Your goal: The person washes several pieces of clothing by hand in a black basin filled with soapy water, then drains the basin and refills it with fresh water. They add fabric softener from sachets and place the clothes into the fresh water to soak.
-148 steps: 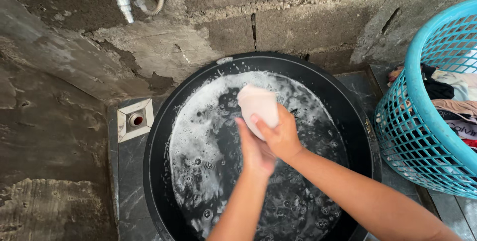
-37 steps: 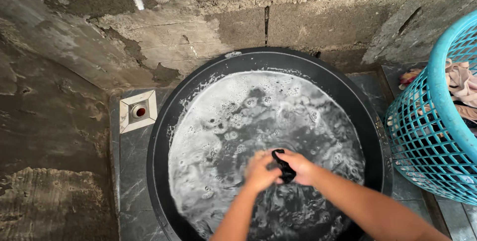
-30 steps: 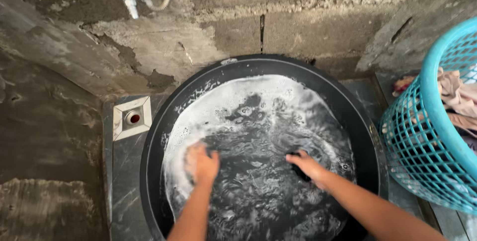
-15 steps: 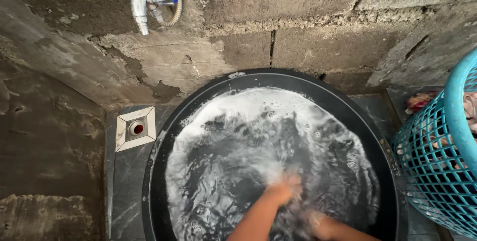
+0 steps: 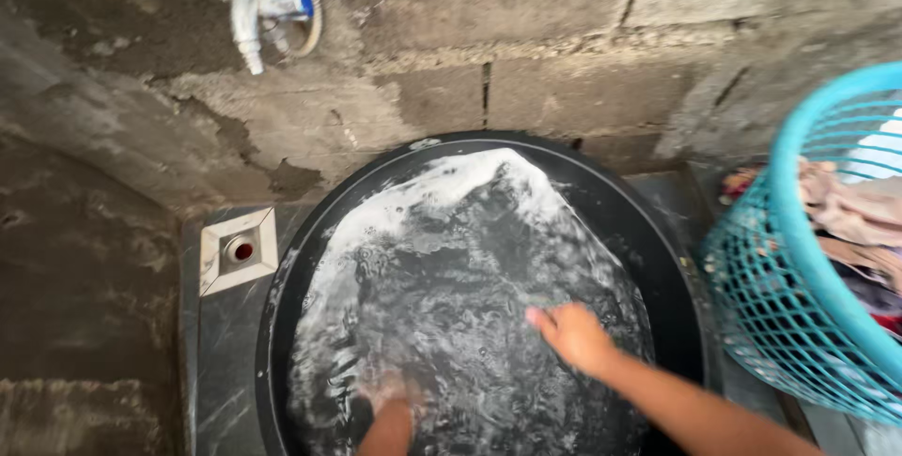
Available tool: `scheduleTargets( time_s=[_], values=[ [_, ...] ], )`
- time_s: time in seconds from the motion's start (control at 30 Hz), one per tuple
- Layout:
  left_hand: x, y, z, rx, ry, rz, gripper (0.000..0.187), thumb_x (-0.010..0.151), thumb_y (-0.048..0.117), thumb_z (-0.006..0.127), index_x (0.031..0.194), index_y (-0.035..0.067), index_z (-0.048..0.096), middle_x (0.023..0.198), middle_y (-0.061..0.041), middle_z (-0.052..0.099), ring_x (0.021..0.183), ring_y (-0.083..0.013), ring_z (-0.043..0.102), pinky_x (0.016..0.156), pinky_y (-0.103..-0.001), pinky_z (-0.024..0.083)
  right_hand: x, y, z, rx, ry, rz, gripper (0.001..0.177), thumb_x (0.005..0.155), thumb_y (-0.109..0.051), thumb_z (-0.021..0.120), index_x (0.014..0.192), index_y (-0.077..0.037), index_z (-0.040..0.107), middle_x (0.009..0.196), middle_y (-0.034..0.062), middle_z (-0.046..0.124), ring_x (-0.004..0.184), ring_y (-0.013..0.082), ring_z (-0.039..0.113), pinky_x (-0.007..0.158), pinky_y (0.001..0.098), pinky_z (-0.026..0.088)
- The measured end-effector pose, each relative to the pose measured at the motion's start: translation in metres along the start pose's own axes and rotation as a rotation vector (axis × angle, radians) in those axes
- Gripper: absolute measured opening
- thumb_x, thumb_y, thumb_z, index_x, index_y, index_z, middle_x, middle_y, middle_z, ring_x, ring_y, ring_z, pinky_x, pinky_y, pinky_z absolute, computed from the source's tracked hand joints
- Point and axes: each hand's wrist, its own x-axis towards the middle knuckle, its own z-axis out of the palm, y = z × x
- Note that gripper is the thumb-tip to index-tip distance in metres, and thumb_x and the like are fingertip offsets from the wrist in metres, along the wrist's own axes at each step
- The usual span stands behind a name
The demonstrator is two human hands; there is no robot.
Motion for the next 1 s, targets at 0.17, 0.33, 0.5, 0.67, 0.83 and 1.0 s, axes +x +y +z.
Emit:
scheduleTargets(
  time_s=[0.17,0.33,0.5,0.67,0.83,1.0],
  values=[
    [0.016,0.009,0.009,-0.1,-0.061,0.021,0.064,0.098,0.054,0.054,0.154,0.024,0.042,0.163,-0.012,0.036,0.149,-0.0346,0.039,0.118,-0.051,0.036,-0.012,-0.025,-0.17,-0.215,0.807,-0.353,0.041,0.09,-0.042,0.069,0.069,-0.006,0.066,0.077,0.0194,0.063,0.072,0.0412,0.061,0.064,0.0528,0.048],
    [-0.009,0.013,-0.036,-0.132,0.071,0.266,0.054,0.099,0.056,0.05,0.142,0.024,0.055,0.149,-0.012,0.052,0.138,-0.0331,0.051,0.113,-0.048,0.043,-0.073,-0.021,-0.298,-0.695,1.238,-0.299,0.042,0.08,-0.042,0.073,0.11,-0.013,0.069,0.109,0.017,0.064,0.1,0.0403,0.058,0.08,0.0527,0.045],
    [-0.048,0.031,-0.1,-0.292,0.267,0.427,0.039,0.096,0.045,0.052,0.126,0.025,0.066,0.132,-0.009,0.065,0.123,-0.0336,0.062,0.103,-0.047,0.051,-0.093,-0.005,-0.271,-0.515,0.791,-0.182,0.023,0.088,-0.029,0.073,0.109,-0.018,0.07,0.105,0.0129,0.065,0.109,0.0362,0.062,0.094,0.0508,0.05],
    [-0.091,0.038,-0.144,-0.41,0.448,0.476,0.028,0.095,0.038,0.055,0.116,0.028,0.069,0.122,-0.007,0.069,0.113,-0.0328,0.066,0.094,-0.048,0.053,-0.068,0.015,-0.165,-0.397,0.389,-0.097,0.05,0.082,-0.029,0.075,0.127,-0.016,0.06,0.127,0.0108,0.06,0.112,0.0388,0.065,0.089,0.048,0.056],
    [-0.141,0.081,-0.153,-0.401,0.522,0.647,0.022,0.096,0.032,0.056,0.109,0.025,0.073,0.11,-0.005,0.073,0.102,-0.032,0.07,0.086,-0.047,0.055,-0.049,0.062,-0.134,-0.606,0.102,0.224,0.104,0.078,-0.028,0.082,0.157,-0.012,0.016,0.154,0.0206,0.03,0.119,0.0425,0.06,0.093,0.0456,0.057],
    [-0.191,0.167,-0.113,-0.424,0.121,0.879,0.032,0.095,0.035,0.054,0.113,0.025,0.078,0.111,-0.007,0.077,0.104,-0.0302,0.071,0.094,-0.045,0.053,-0.034,0.13,-0.108,-0.224,0.217,0.466,0.09,0.082,-0.031,0.083,0.148,0.0,0.03,0.134,0.0307,0.058,0.116,0.0451,0.066,0.1,0.0488,0.054]
  ],
)
